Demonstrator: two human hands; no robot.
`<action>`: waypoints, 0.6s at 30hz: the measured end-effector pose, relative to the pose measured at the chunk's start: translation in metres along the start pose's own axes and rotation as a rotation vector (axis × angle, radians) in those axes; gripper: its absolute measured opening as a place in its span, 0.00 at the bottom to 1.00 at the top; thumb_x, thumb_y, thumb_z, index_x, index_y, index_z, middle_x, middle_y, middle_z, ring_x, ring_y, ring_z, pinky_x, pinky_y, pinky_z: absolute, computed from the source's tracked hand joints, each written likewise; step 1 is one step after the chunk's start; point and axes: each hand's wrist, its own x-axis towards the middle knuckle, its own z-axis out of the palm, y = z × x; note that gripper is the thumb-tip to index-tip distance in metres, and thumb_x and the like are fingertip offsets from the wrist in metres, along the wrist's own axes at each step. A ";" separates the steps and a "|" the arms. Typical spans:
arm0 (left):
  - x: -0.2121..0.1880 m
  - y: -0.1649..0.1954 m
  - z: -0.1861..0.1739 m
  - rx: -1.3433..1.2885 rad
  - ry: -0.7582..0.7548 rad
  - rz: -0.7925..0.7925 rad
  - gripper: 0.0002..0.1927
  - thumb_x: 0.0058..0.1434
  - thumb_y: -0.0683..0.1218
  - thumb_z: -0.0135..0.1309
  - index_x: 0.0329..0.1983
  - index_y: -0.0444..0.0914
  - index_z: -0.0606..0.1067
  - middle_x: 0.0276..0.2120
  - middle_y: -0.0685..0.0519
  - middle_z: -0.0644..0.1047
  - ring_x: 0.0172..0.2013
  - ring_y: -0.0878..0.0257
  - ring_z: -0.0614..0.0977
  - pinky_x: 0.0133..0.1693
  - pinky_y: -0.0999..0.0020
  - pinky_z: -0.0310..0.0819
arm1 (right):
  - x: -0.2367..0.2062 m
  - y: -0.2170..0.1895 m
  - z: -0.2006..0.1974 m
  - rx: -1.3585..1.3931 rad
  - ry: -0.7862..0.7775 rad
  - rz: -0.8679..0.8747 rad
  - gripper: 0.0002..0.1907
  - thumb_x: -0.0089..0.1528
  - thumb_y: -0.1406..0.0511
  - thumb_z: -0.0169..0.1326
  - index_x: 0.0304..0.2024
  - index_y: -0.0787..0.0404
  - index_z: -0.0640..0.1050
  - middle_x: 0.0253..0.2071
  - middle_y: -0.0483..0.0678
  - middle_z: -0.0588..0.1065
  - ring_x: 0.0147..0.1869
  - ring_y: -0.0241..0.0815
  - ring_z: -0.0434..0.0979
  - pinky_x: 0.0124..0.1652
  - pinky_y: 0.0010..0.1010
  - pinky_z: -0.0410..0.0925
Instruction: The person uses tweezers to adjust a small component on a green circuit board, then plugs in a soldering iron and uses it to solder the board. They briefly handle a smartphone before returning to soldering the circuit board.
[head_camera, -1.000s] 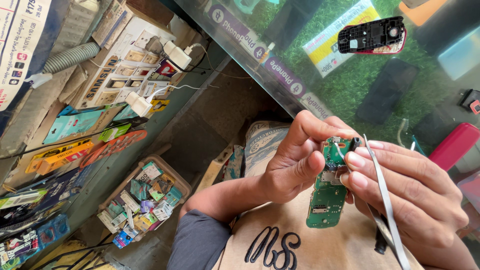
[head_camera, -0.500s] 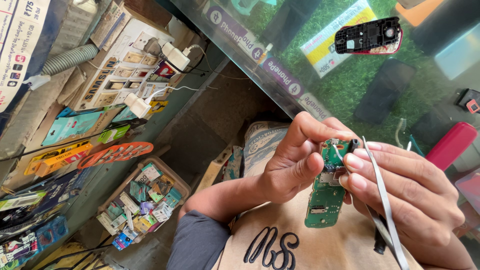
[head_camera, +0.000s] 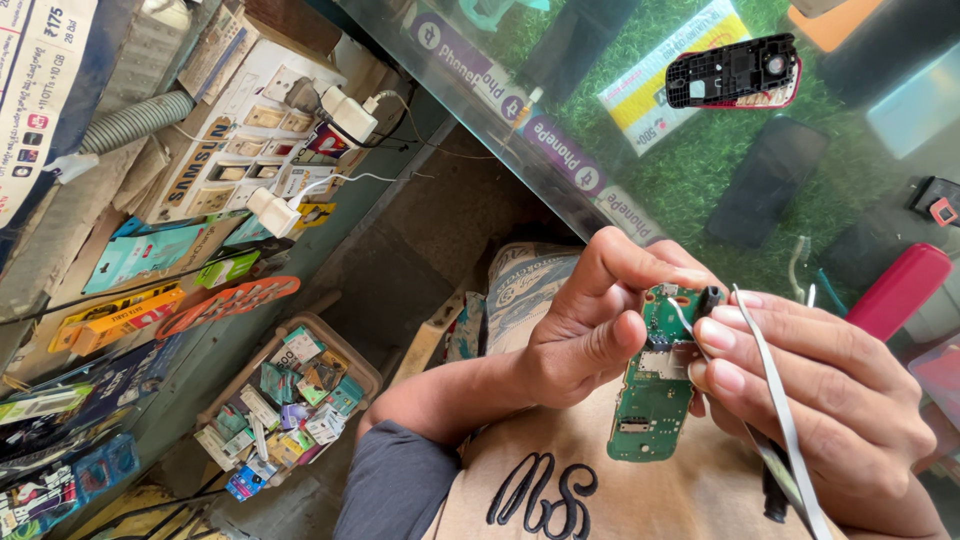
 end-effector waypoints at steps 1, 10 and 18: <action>0.000 0.000 0.000 0.008 0.003 -0.003 0.19 0.81 0.54 0.45 0.65 0.39 0.61 0.56 0.45 0.66 0.50 0.62 0.76 0.50 0.64 0.83 | 0.001 0.000 0.000 -0.001 0.005 -0.009 0.13 0.54 0.69 0.67 0.40 0.67 0.79 0.45 0.56 0.80 0.56 0.56 0.82 0.59 0.49 0.75; 0.002 0.001 -0.002 0.025 -0.002 0.005 0.18 0.82 0.54 0.45 0.65 0.40 0.62 0.55 0.46 0.67 0.51 0.63 0.76 0.50 0.65 0.83 | 0.006 -0.004 -0.002 -0.033 -0.026 0.005 0.13 0.54 0.70 0.66 0.40 0.67 0.80 0.45 0.57 0.80 0.55 0.56 0.81 0.58 0.47 0.75; 0.004 0.001 -0.002 0.022 -0.023 -0.004 0.17 0.82 0.53 0.45 0.65 0.41 0.62 0.55 0.45 0.67 0.52 0.62 0.75 0.50 0.66 0.83 | 0.000 0.002 -0.004 -0.017 -0.014 -0.026 0.12 0.54 0.70 0.66 0.40 0.67 0.80 0.45 0.56 0.80 0.55 0.55 0.81 0.58 0.48 0.76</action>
